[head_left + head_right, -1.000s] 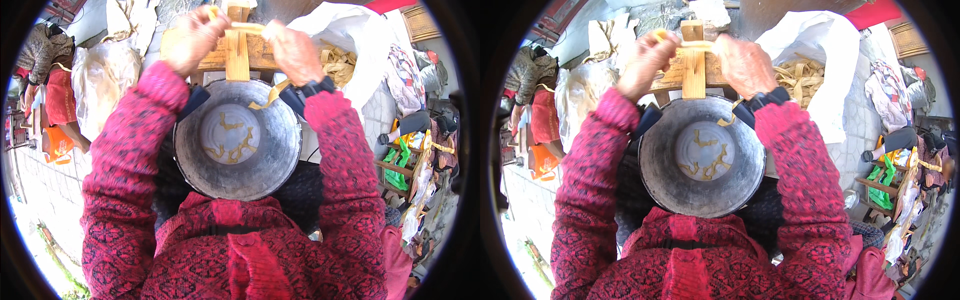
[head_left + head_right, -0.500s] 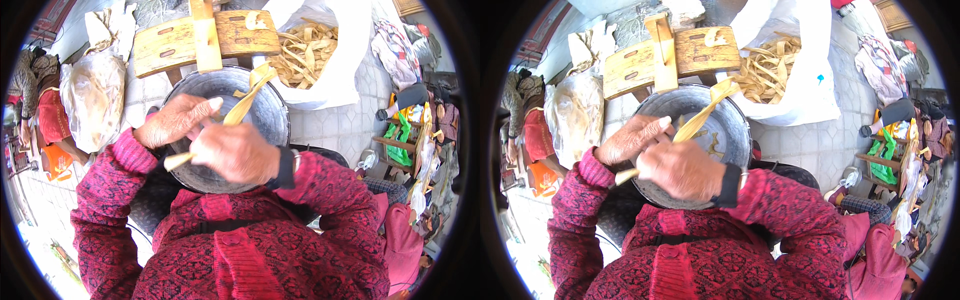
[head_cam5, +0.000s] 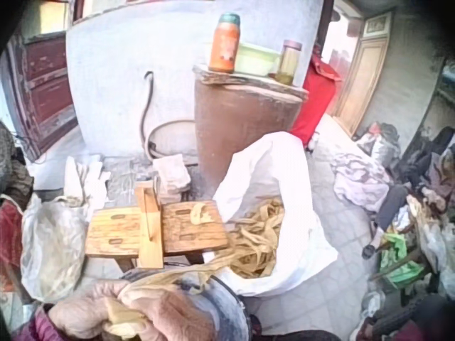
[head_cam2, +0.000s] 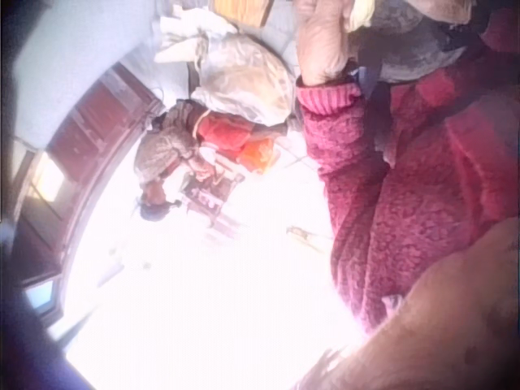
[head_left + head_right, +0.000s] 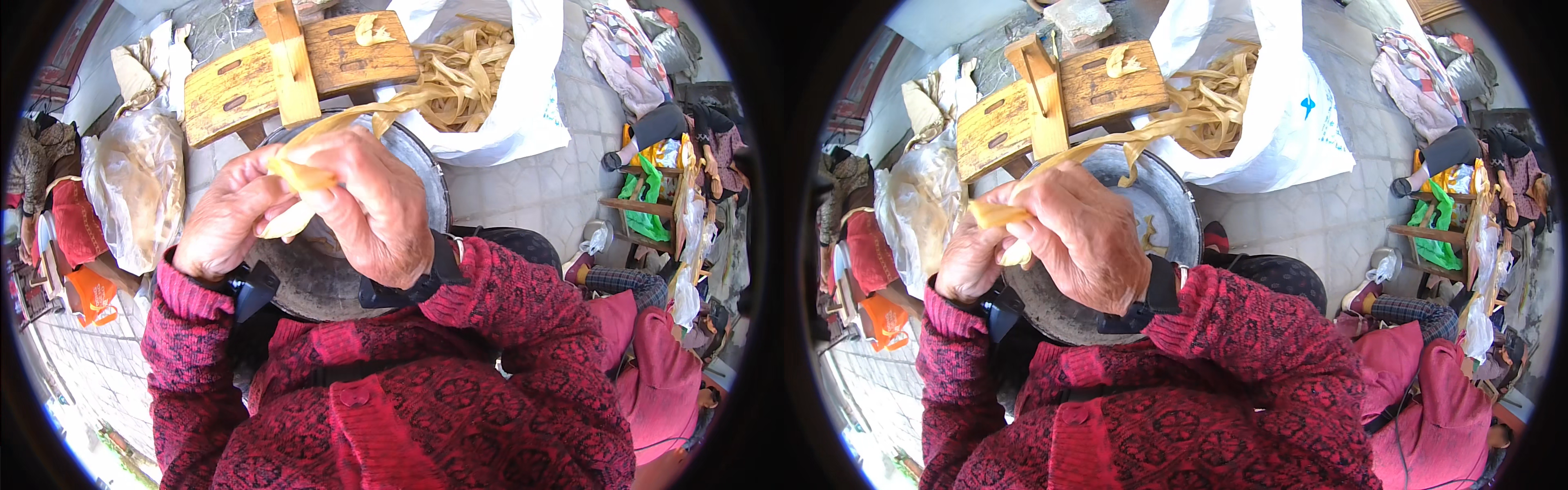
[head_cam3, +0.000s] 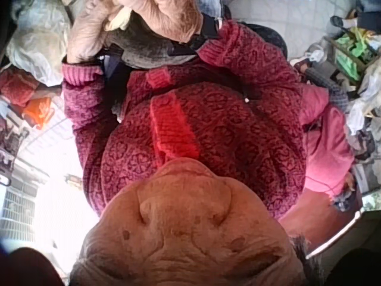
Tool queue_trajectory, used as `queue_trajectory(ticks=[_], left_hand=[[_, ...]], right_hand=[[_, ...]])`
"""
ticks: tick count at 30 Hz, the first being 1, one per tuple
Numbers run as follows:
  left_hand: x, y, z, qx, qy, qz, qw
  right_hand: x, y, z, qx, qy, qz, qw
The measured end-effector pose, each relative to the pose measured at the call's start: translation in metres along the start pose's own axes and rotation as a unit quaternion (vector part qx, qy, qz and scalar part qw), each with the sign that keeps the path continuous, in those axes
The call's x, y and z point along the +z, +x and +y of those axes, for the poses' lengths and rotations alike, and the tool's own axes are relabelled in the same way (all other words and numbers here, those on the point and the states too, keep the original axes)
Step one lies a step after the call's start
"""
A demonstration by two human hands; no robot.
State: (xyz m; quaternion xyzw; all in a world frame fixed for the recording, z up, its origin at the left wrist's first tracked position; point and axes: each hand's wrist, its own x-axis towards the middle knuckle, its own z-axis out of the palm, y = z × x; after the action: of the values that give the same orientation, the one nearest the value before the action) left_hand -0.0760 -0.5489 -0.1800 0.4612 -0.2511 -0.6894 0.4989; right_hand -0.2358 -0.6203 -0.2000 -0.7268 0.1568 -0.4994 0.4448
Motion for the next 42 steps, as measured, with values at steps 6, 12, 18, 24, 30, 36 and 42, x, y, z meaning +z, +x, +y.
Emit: queue_trajectory(ticks=[6,12,18,24,30,36,42], left_hand=[[0.013,-0.006,0.005,0.031,0.104,-0.005,0.994],[0.019,-0.002,0.006,0.461,0.631,0.189,0.595],[0.013,-0.001,-0.008,0.371,0.559,0.123,0.732],[0.011,0.003,-0.009,0.231,0.027,0.088,0.969],[0.015,0.005,-0.015,0.22,0.062,0.019,0.973],[0.02,0.017,-0.026,0.32,0.418,0.092,0.845],[0.024,0.016,-0.029,0.169,0.128,0.108,0.971]], right_hand=[[-0.001,0.008,0.009,0.07,-0.059,-0.023,0.996],[-0.006,0.017,0.022,0.189,-0.025,-0.124,0.974],[-0.02,0.014,0.026,0.102,-0.028,-0.242,0.965],[-0.016,0.012,0.022,0.099,-0.013,-0.126,0.987],[-0.035,0.012,0.021,0.177,0.029,-0.204,0.962],[-0.029,0.007,0.02,0.237,0.064,-0.173,0.954],[-0.024,0.004,0.016,0.297,0.088,-0.139,0.941]])
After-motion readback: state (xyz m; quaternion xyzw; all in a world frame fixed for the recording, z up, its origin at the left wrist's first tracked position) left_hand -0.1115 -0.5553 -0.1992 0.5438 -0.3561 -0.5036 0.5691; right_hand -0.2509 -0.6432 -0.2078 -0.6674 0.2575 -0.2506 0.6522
